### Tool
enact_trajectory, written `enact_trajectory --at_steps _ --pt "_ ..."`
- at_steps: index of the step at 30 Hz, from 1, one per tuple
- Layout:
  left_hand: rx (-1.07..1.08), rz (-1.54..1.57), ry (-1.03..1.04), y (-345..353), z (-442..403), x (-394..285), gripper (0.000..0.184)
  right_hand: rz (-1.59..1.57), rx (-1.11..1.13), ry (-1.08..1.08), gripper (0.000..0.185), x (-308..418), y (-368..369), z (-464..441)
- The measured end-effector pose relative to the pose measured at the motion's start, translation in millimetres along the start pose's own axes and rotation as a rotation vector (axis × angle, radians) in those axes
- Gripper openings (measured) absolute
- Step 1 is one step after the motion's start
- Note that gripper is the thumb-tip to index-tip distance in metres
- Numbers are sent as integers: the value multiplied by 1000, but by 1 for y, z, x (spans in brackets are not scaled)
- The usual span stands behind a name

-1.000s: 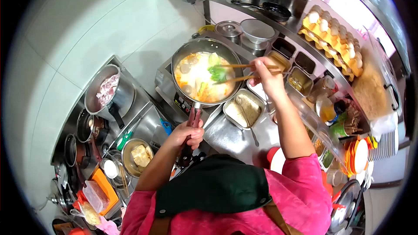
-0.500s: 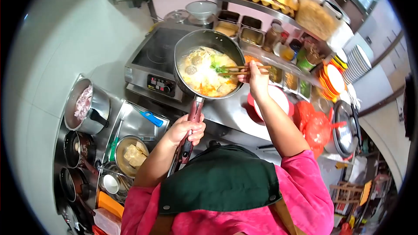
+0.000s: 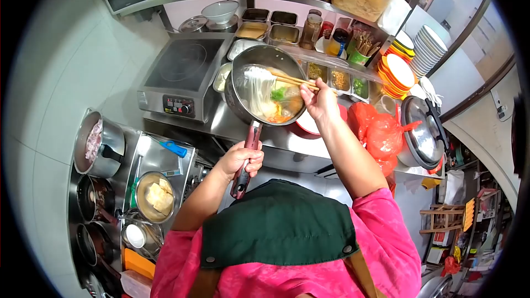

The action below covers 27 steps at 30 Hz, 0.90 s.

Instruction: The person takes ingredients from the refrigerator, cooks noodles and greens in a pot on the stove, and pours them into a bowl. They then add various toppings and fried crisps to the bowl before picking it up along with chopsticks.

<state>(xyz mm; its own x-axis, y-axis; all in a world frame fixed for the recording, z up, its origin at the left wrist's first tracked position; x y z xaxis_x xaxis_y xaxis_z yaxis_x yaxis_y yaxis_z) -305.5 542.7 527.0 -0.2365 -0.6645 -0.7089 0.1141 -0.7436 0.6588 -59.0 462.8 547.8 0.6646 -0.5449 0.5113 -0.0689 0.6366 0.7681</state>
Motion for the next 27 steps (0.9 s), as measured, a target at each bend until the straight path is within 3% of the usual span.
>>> enact_trajectory --at_steps 10,17,27 --pt "-111 -14 62 18 -36 13 11 -210 144 -31 24 99 6 -3" --pt "-177 -94 97 24 -53 20 14 -174 105 -191 26 154 -5 -1" --pt "-270 -186 98 26 -70 30 14 30 -94 -229 27 134 -106 -14"
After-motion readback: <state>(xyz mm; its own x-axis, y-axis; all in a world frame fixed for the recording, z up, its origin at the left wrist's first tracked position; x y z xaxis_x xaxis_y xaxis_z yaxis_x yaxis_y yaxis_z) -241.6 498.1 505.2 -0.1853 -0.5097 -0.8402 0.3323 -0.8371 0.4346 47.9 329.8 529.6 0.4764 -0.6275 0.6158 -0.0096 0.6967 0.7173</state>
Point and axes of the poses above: each hand's wrist, its own z-axis away from the middle knuckle, its own y-axis out of the palm, x = y × z, the point moved 2 cm from there along -z, towards the middle knuckle, and after that the axes turned 8 degrees about -z, right-handed, at the moved point
